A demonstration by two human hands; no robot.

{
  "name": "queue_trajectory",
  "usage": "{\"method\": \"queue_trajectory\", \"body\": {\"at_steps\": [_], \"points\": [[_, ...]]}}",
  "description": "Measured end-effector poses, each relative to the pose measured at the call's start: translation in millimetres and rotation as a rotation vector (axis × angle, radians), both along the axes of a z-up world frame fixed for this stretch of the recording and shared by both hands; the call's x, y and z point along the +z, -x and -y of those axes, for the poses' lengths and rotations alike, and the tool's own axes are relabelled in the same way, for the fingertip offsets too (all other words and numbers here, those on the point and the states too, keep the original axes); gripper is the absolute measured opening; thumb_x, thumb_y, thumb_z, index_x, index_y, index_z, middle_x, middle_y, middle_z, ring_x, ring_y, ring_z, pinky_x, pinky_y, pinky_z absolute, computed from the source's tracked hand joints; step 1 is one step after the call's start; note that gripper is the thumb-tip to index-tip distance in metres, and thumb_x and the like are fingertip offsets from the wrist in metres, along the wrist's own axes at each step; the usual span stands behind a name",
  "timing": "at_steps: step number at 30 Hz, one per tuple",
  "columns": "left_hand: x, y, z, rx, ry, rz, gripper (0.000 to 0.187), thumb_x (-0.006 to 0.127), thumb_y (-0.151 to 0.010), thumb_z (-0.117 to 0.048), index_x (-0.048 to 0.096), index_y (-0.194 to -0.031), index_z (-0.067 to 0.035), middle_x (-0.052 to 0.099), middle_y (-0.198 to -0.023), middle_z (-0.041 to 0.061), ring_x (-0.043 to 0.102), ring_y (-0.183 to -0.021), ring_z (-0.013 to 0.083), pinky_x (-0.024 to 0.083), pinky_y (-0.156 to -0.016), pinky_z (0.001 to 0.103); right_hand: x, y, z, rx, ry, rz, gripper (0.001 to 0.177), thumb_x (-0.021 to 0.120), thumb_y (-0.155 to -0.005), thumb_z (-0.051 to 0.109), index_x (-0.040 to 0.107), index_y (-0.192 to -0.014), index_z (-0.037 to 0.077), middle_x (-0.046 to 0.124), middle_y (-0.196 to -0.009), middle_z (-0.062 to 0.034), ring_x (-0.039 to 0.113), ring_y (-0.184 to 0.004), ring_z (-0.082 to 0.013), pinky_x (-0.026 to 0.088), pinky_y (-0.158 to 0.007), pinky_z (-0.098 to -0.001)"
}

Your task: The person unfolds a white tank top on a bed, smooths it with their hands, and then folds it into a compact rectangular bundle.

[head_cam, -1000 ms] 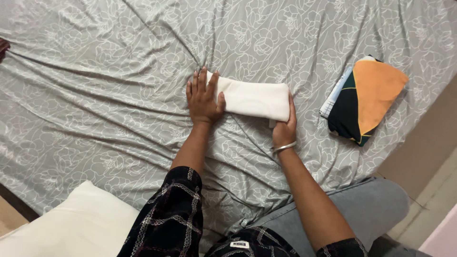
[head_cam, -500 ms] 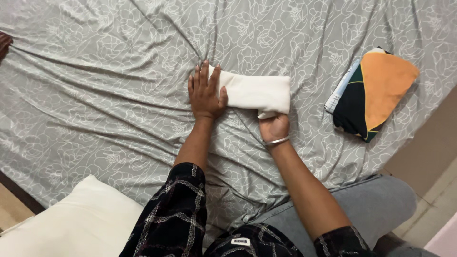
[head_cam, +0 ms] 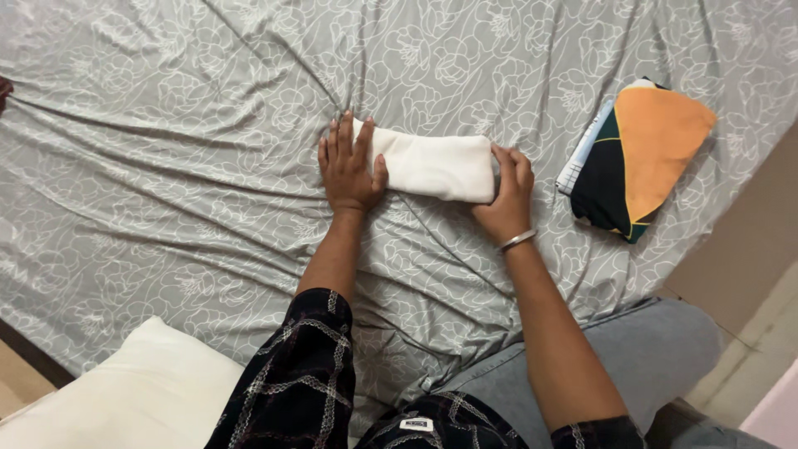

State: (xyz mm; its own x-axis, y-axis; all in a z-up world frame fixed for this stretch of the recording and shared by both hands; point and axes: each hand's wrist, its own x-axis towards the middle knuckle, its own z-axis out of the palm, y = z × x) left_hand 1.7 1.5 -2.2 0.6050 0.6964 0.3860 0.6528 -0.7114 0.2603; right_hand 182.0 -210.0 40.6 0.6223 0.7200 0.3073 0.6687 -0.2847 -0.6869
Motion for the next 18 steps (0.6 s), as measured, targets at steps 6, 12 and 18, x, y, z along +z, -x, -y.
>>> {"method": "queue_trajectory", "body": {"at_steps": [6,12,18], "points": [[0.1,-0.2,-0.2,-0.003,0.007,0.015,0.065,0.048,-0.093,-0.045,0.050,-0.154,-0.024,0.041,-0.162,0.012,0.036,-0.152,0.0359,0.021,-0.126,0.054,0.5,-5.0,7.8,0.011,0.159,-0.214,0.071,0.081,-0.066,0.010,0.058,-0.134,0.004,0.063,-0.127,-0.0218,0.064,-0.112,-0.0405,0.053,-0.096,-0.0440],[-0.2,-0.6,0.6,0.004,0.021,0.003,0.066,0.048,-0.092,-0.046,0.050,-0.154,-0.025,0.041,-0.162,0.012,0.035,-0.151,0.0360,0.020,-0.126,0.054,-24.6,7.7,0.1,-0.176,0.086,-0.393,0.041,0.065,-0.083,-0.001,0.067,-0.123,0.004,0.075,-0.113,-0.0167,0.075,-0.103,-0.0299,0.059,-0.090,-0.0399],[-0.4,-0.4,0.0,0.011,0.013,-0.005,0.065,0.048,-0.092,-0.046,0.049,-0.154,-0.025,0.041,-0.161,0.012,0.035,-0.151,0.0359,0.021,-0.125,0.055,-63.5,23.3,-20.9,-0.253,-0.482,-1.241,0.047,0.052,-0.086,-0.010,0.054,-0.131,0.004,0.067,-0.119,-0.0110,0.071,-0.102,-0.0208,0.064,-0.084,-0.0340]]}}
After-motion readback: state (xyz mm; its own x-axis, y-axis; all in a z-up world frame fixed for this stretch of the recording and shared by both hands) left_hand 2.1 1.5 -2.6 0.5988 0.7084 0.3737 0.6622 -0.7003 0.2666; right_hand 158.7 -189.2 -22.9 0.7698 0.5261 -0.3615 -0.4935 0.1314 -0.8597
